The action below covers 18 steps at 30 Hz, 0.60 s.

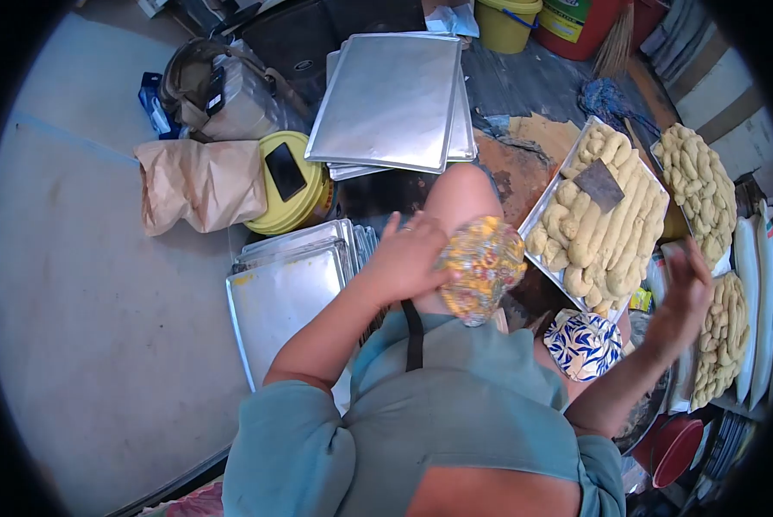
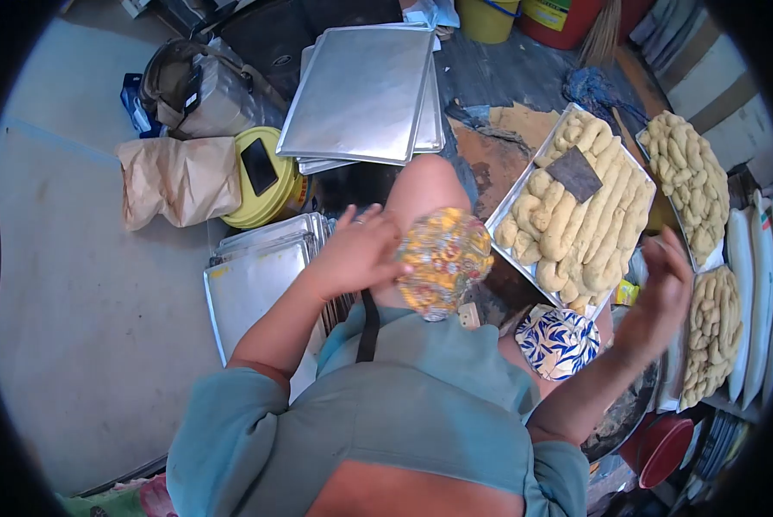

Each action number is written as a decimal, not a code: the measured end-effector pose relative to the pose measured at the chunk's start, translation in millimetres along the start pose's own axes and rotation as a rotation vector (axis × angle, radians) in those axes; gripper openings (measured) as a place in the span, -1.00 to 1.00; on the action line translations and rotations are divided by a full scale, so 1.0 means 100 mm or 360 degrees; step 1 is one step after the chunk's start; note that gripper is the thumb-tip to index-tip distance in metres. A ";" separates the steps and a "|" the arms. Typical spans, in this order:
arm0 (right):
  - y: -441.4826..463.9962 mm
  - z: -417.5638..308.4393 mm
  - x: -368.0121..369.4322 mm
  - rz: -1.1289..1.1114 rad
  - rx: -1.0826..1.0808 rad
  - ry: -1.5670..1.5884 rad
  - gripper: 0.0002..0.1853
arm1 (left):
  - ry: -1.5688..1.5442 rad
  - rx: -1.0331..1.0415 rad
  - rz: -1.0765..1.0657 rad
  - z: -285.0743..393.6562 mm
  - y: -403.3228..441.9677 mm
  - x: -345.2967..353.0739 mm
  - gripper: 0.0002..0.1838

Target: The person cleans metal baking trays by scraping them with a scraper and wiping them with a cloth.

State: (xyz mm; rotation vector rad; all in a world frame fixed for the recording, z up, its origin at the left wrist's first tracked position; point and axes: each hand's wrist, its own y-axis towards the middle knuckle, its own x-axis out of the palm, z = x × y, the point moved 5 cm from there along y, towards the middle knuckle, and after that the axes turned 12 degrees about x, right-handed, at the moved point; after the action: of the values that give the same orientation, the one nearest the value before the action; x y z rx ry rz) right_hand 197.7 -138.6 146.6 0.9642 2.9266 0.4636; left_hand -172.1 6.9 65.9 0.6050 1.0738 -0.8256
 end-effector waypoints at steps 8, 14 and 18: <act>-0.66 1.07 2.37 -0.1441 -0.0004 -0.1008 -0.45 | -0.0124 -0.1026 0.0207 -1.35 -1.35 0.00 -0.48; -0.66 1.03 2.54 -0.1416 -0.0023 -0.0993 -0.49 | 0.0782 -0.1200 0.1416 -2.22 -2.43 -0.90 -0.19; -0.58 0.95 2.58 -0.1436 -0.0010 -0.0999 -0.55 | 0.1402 -0.1343 0.1735 -2.28 -2.47 -1.84 -0.24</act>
State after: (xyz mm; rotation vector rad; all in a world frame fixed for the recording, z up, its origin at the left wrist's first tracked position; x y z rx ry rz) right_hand -33.2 -6.1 56.2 -0.2438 2.4005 0.0823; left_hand -536.4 96.4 143.0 0.6875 1.4651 0.9134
